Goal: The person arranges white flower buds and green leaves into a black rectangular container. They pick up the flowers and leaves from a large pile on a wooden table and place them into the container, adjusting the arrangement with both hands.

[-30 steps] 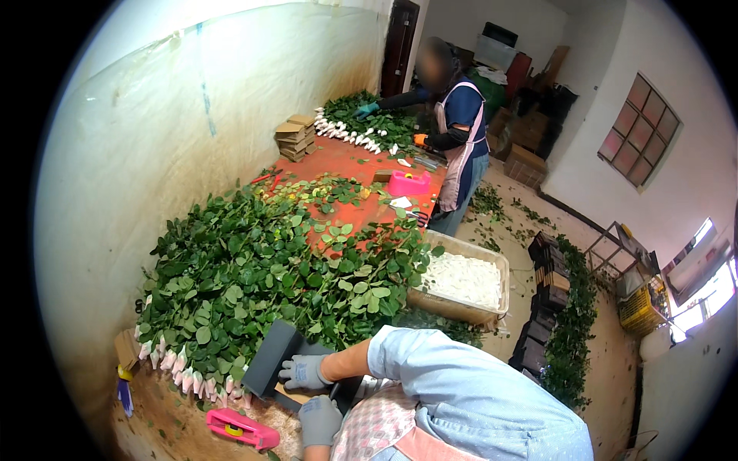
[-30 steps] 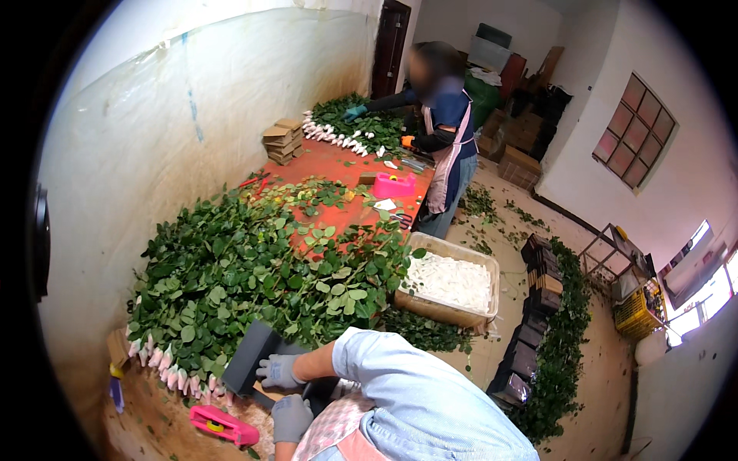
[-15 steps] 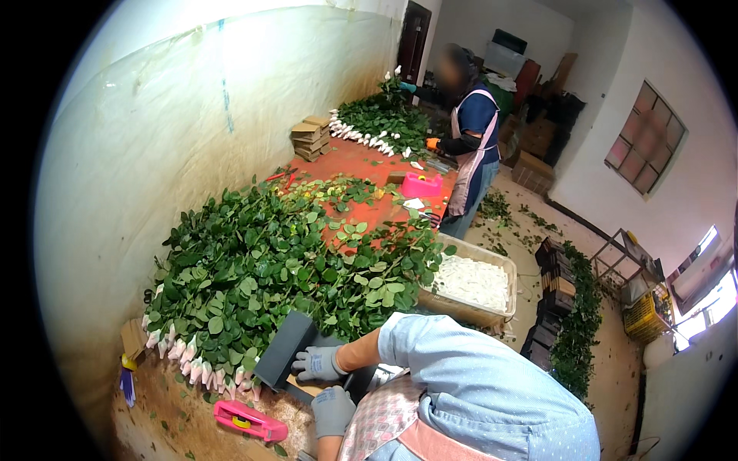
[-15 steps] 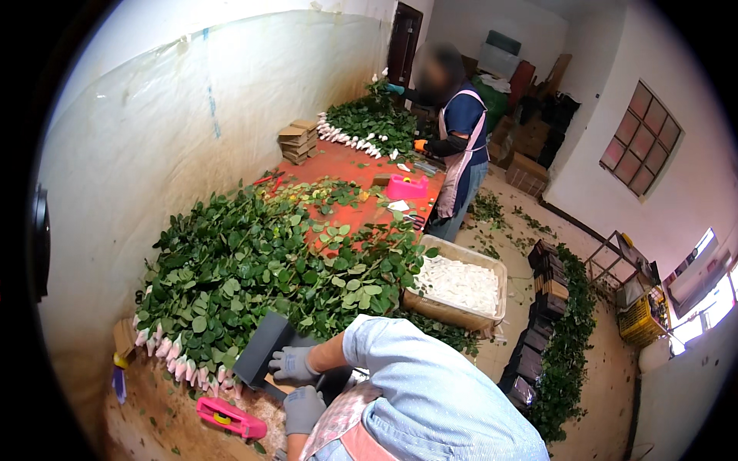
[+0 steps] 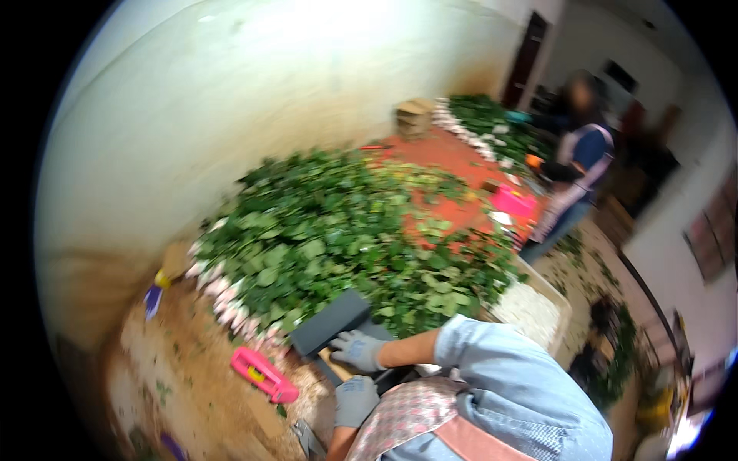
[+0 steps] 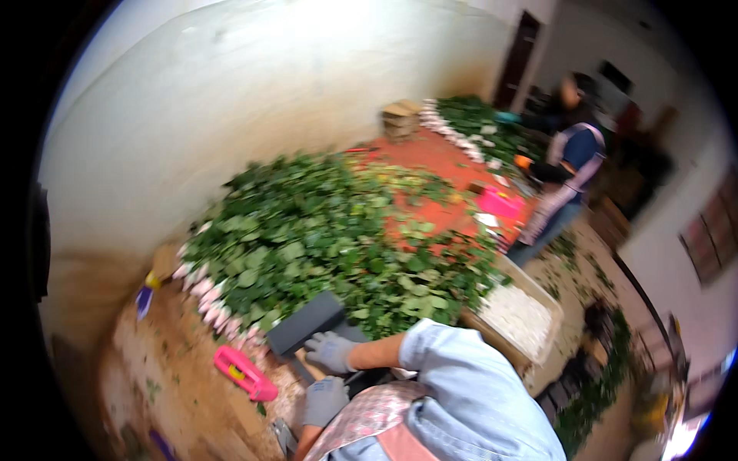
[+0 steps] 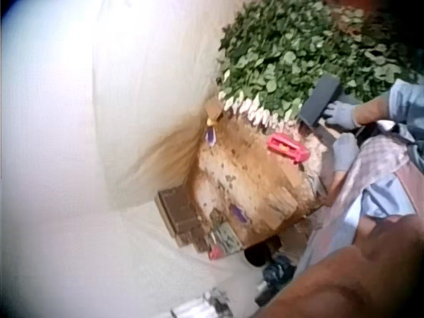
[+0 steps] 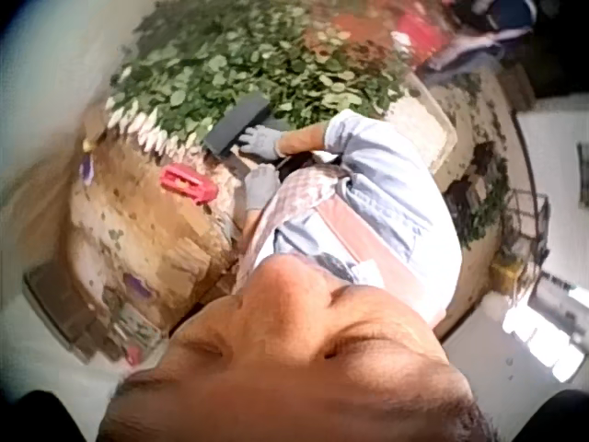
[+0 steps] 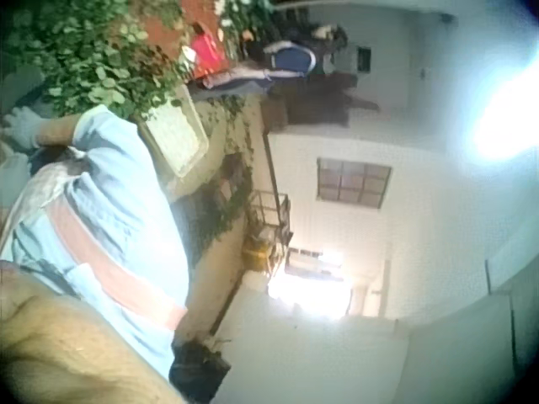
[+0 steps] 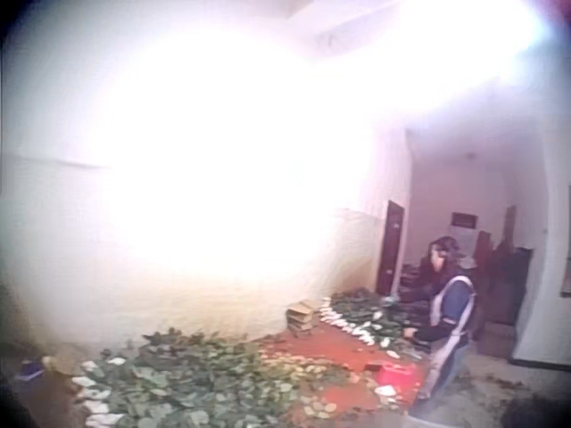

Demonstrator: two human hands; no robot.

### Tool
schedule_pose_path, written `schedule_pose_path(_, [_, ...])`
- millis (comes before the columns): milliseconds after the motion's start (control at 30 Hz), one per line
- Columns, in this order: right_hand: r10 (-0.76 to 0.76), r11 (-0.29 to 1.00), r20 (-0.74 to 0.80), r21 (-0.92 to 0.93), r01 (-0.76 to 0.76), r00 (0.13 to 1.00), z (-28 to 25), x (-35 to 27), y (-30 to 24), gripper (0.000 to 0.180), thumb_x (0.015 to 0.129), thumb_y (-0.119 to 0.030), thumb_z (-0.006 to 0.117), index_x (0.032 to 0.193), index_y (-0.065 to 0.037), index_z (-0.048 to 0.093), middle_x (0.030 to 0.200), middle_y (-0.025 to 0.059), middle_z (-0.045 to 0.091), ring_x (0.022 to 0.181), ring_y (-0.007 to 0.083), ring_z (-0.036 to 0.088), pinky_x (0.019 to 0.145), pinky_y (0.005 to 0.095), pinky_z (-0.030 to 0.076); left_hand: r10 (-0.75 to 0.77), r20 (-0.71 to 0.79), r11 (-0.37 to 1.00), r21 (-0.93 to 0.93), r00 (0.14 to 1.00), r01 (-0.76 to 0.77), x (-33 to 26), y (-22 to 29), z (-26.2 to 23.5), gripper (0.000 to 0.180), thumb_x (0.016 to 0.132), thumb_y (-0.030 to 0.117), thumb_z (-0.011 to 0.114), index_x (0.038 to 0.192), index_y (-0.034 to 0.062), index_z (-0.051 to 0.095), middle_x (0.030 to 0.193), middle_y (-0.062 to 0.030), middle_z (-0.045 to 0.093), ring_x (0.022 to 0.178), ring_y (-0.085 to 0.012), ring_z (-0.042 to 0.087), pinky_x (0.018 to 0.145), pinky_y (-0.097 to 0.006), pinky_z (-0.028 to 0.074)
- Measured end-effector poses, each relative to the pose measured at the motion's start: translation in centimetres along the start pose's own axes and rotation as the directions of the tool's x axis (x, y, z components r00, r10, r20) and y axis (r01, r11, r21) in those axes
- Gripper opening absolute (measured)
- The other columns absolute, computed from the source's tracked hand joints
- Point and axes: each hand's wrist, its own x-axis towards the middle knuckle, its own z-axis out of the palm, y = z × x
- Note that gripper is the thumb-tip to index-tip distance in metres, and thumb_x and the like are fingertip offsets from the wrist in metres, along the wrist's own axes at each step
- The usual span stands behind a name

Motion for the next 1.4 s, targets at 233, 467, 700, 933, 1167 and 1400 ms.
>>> schedule_pose_path(233, [0.019,0.999,0.034,0.028,-0.02,0.999,0.3,0.1,0.3,0.052,0.085,-0.028,0.069,0.135,-0.016,0.061,0.135,0.0121,0.056,0.119,0.0347,0.054,0.098,0.0473,0.046,-0.126,0.013,0.992,-0.022,0.992,0.127,-0.1,0.4,0.8,0.023,0.091,0.025,0.061,0.088,0.0064,0.074,0.092,-0.0178,0.072,0.088,-0.0355,0.072,0.074,-0.049,0.055])
schedule_pose_path(467, [-0.256,0.888,-0.129,0.361,0.286,0.958,-4.2,1.5,0.4,0.045,0.092,-0.025,0.065,0.132,-0.007,0.057,0.112,0.0186,0.062,0.103,0.0358,0.061,0.09,0.0458,0.05,-0.121,0.025,0.992,0.027,0.992,0.121,-0.8,0.2,2.1,0.024,0.093,0.029,0.059,0.091,0.0071,0.068,0.094,-0.0151,0.07,0.086,-0.034,0.07,0.071,-0.049,0.053])
schedule_pose_path(700, [-0.113,0.942,-0.461,0.232,0.243,0.88,-15.5,16.2,10.1,0.045,0.094,-0.017,0.062,0.137,-0.005,0.053,0.114,0.0185,0.062,0.111,0.0362,0.06,0.097,0.0469,0.049,-0.01,-0.065,0.999,0.032,0.998,0.012,-0.8,0.0,1.3,0.015,0.085,0.022,0.062,0.092,0.0088,0.062,0.096,-0.011,0.063,0.085,-0.0308,0.067,0.068,-0.046,0.053])
schedule_pose_path(933, [0.42,0.905,-0.309,0.207,-0.371,0.853,-13.8,28.2,22.5,0.056,0.093,-0.017,0.057,0.146,-0.002,0.047,0.143,0.018,0.054,0.138,0.0377,0.046,0.11,0.0502,0.041,-0.055,-0.019,0.998,-0.012,0.998,0.055,0.8,1.6,-1.2,0.016,0.082,0.016,0.061,0.096,0.0088,0.066,0.095,-0.0121,0.064,0.085,-0.0318,0.067,0.072,-0.043,0.054])
schedule_pose_path(1167, [0.386,0.901,0.04,-0.231,-0.367,0.922,-11.5,26.1,21.8,0.039,0.097,-0.017,0.054,0.135,-0.007,0.059,0.132,0.0143,0.065,0.127,0.0334,0.057,0.108,0.0538,0.038,-0.084,-0.079,0.996,-0.021,0.993,0.083,-0.1,1.3,-0.4,0.016,0.082,0.017,0.062,0.095,0.009,0.066,0.092,-0.0123,0.063,0.084,-0.0316,0.067,0.071,-0.043,0.054])
schedule_pose_path(1400, [-0.154,0.829,-0.147,-0.558,0.046,0.977,-16.6,21.1,19.6,0.018,0.094,-0.021,0.055,0.103,-0.014,0.069,0.102,0.0061,0.067,0.099,0.0253,0.062,0.086,0.0423,0.044,-0.057,-0.04,0.997,0.041,0.998,0.059,-0.7,-0.6,2.4,0.017,0.082,0.025,0.066,0.087,0.009,0.064,0.094,-0.0115,0.065,0.086,-0.0322,0.068,0.07,-0.046,0.055])
